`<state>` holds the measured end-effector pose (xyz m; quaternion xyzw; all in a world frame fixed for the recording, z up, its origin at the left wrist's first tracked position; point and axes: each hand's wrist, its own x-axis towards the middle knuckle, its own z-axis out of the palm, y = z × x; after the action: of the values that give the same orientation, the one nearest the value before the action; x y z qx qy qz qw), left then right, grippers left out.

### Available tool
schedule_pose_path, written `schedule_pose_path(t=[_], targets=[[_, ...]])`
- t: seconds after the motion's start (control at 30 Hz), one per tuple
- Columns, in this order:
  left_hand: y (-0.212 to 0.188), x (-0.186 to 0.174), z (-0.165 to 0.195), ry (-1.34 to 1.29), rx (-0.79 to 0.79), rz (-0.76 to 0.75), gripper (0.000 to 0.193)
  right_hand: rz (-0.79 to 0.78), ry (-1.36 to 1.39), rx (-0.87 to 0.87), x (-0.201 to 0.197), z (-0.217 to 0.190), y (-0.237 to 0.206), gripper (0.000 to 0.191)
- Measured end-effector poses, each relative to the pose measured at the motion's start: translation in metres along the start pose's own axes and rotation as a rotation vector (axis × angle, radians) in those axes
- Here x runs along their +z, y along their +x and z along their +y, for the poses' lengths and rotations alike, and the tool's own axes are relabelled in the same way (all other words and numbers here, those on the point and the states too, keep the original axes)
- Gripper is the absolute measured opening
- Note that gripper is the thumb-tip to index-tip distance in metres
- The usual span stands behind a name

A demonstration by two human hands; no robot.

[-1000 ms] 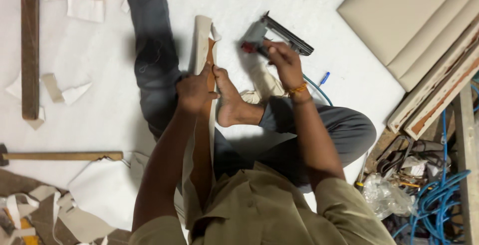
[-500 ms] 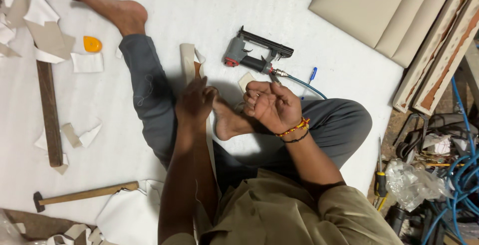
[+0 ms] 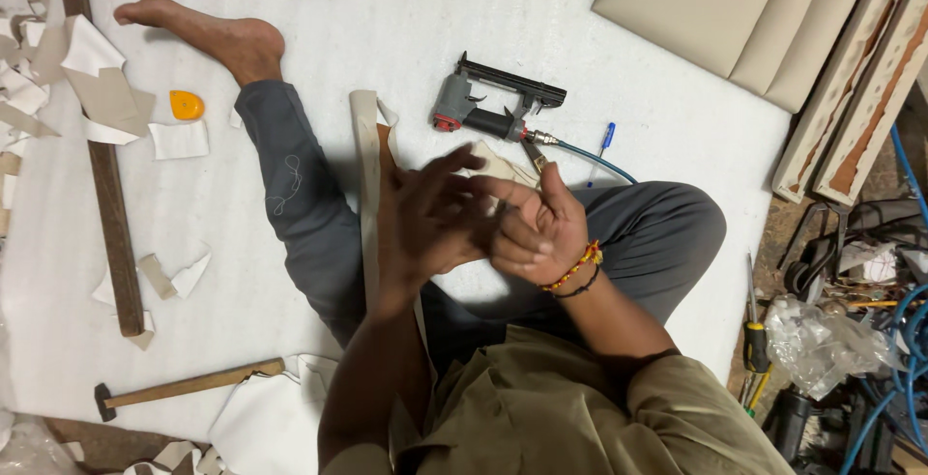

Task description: The person sits on the workshop floor and upholsters a long narrow board. They align teal foam on the board, fold brown fabric over the foam, pull the fabric edges tight around the board, and use a pneumatic nail gun to fasten the fabric to the back, then press and smooth the covered panel by hand.

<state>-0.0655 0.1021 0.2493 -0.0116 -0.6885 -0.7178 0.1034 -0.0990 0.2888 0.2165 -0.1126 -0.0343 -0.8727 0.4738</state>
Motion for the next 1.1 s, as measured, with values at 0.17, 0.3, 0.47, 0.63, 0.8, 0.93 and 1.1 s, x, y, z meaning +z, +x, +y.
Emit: schedule_pose_path(t=[0.17, 0.3, 0.47, 0.63, 0.8, 0.93, 1.1], targets=[[0.016, 0.04, 0.017, 0.236, 0.338, 0.066, 0.025, -0.13, -0.133, -0.106, 0.016, 0.0, -0.008, 0.09], [0.028, 0.065, 0.027, 0.109, 0.465, -0.022, 0.02, -0.248, -0.361, -0.226, 0.036, -0.009, -0.015, 0.091], [0.032, 0.093, 0.027, 0.082, 0.207, 0.03, 0.017, -0.191, -0.34, -0.244, 0.056, -0.01, -0.027, 0.104], [0.039, 0.101, 0.018, -0.251, -0.029, -0.014, 0.038, -0.206, -0.207, -0.199, 0.064, -0.006, -0.032, 0.11], [0.043, 0.092, 0.021, -0.358, -0.053, -0.098, 0.05, -0.255, -0.181, -0.196, 0.063, -0.008, -0.033, 0.111], [0.031, 0.092, 0.032, -0.46, 0.04, -0.225, 0.061, -0.279, -0.217, -0.227, 0.059, -0.015, -0.035, 0.109], [0.026, 0.092, 0.037, -0.512, 0.077, -0.287, 0.064, -0.37, -0.261, -0.227, 0.053, -0.018, -0.033, 0.111]])
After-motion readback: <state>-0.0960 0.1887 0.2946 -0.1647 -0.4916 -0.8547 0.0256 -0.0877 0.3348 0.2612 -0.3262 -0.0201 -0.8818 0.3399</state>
